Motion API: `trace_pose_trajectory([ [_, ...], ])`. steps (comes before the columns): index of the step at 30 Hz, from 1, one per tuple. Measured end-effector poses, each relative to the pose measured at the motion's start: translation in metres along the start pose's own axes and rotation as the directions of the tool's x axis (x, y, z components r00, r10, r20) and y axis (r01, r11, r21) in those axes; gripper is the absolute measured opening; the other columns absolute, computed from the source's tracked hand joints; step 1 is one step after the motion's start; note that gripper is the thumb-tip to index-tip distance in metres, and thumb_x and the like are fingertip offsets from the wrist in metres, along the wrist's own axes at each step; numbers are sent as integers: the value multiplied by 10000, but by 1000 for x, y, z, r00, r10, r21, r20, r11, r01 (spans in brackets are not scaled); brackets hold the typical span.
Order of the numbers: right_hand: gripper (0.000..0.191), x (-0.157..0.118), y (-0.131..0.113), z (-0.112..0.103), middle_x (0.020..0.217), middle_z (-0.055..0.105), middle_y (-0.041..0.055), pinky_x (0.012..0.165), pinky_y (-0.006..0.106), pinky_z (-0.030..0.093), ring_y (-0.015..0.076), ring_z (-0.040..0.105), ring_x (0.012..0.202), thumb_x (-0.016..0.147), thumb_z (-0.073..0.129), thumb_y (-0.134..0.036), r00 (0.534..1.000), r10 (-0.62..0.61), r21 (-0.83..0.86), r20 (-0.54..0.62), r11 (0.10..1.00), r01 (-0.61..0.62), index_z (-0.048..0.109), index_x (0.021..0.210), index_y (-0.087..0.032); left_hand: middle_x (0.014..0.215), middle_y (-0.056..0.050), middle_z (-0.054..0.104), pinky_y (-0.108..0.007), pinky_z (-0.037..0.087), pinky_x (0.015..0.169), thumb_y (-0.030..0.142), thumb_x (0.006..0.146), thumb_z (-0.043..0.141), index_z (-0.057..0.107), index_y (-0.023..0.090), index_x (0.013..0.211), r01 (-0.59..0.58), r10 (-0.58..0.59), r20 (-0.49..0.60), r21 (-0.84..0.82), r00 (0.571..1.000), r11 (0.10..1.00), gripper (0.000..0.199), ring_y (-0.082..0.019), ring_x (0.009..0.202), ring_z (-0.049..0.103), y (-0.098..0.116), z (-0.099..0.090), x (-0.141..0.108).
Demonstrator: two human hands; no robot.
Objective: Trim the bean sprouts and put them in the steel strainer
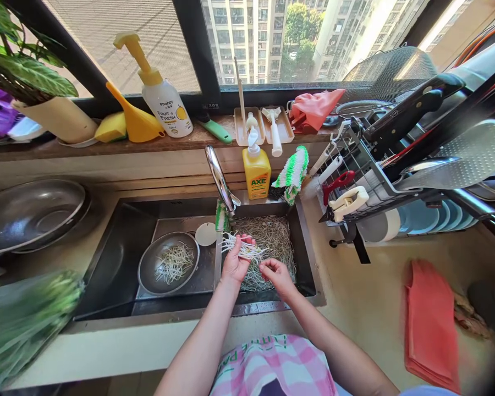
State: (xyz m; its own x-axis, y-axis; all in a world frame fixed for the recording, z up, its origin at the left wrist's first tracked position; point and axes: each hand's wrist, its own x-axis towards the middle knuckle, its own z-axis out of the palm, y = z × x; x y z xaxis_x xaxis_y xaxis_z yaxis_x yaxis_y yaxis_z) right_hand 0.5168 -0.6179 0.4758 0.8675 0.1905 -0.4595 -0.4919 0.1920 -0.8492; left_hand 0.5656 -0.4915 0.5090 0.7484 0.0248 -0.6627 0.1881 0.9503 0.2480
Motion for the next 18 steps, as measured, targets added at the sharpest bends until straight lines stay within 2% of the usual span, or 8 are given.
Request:
trace_pose_trajectory([
  [6, 286, -1, -7, 2, 594, 534, -28, 474, 202, 330, 70, 433, 486, 585, 668, -418, 995, 96, 157, 13, 983, -97, 570, 670, -163, 770, -10, 638, -339, 465, 824, 124, 818, 438, 580, 147, 781, -26, 26, -13, -17, 1000, 1000, 149, -104, 736, 613, 0, 0, 0],
  [10, 263, -4, -7, 6, 603, 562, -27, 489, 196, 331, 67, 456, 497, 553, 690, -358, 986, 169, 227, -1, 960, -165, 590, 689, -156, 763, -5, 637, -356, 464, 821, 126, 823, 426, 582, 151, 780, -61, 61, -5, -31, 998, 998, 163, -107, 725, 614, 1, -1, 0],
  [14, 151, -3, -3, 10, 541, 554, -35, 446, 185, 292, 58, 430, 442, 566, 643, -270, 977, 183, 194, -106, 968, -161, 575, 626, -150, 771, -3, 636, -350, 460, 830, 111, 822, 422, 583, 155, 785, -75, 75, -1, -39, 997, 996, 170, -102, 728, 612, -1, -2, 1],
  [18, 137, 0, 1, 9, 536, 534, -43, 418, 175, 276, 52, 412, 421, 575, 603, -261, 953, 223, 278, -204, 947, -162, 547, 643, -156, 764, -2, 637, -350, 457, 833, 110, 826, 414, 586, 153, 786, -86, 85, -17, -46, 996, 995, 182, -101, 725, 613, 0, -1, 1],
])
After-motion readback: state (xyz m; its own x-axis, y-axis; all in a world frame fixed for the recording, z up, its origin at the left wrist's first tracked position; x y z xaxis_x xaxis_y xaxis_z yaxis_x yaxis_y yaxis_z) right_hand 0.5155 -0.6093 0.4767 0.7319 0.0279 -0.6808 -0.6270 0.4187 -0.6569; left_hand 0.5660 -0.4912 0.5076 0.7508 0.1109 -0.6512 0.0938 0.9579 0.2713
